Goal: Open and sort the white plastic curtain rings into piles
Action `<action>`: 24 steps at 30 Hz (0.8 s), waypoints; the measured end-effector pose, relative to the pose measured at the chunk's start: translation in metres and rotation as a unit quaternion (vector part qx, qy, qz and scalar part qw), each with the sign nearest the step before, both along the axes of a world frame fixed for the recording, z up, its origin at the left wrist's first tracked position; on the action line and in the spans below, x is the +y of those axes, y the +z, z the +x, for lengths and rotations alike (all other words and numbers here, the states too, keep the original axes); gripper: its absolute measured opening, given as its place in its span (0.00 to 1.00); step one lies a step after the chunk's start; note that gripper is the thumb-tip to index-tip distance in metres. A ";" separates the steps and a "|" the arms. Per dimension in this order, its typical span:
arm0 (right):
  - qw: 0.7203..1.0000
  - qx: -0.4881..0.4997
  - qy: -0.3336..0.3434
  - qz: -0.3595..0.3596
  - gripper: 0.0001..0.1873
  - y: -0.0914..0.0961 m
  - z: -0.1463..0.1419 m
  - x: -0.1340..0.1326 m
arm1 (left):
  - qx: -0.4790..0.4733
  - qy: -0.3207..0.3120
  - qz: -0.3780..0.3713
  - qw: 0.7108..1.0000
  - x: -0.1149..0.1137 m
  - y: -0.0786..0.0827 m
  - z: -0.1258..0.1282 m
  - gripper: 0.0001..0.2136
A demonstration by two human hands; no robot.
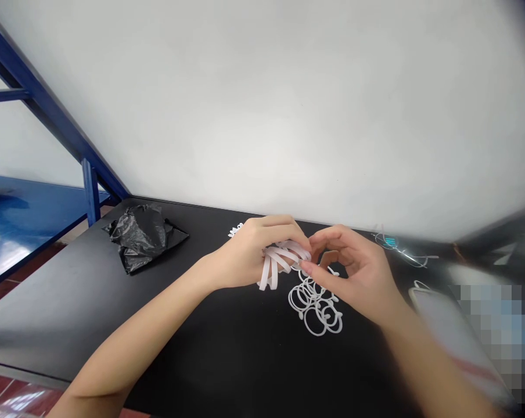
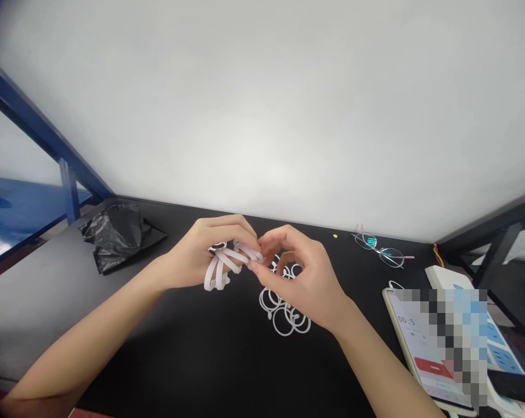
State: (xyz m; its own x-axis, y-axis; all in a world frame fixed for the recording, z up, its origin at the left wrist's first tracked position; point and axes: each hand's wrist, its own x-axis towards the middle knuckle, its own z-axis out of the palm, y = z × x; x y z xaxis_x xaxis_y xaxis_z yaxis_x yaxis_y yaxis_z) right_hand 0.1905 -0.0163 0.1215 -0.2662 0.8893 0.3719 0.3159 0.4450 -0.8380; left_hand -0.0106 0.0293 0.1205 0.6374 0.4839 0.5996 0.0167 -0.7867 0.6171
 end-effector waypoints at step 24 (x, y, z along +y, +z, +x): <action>0.972 0.204 0.047 -0.105 0.03 -0.010 -0.004 0.007 | 0.066 0.065 0.139 0.986 0.003 -0.008 0.006 0.07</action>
State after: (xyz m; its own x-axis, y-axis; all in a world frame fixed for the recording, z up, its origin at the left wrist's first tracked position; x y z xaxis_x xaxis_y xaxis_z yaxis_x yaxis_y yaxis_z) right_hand 0.1867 -0.0092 0.1115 -0.2192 0.9355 0.2769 -0.0952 0.2620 -0.9604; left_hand -0.0048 0.0321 0.1121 0.6622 0.3948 0.6369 0.1936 -0.9112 0.3635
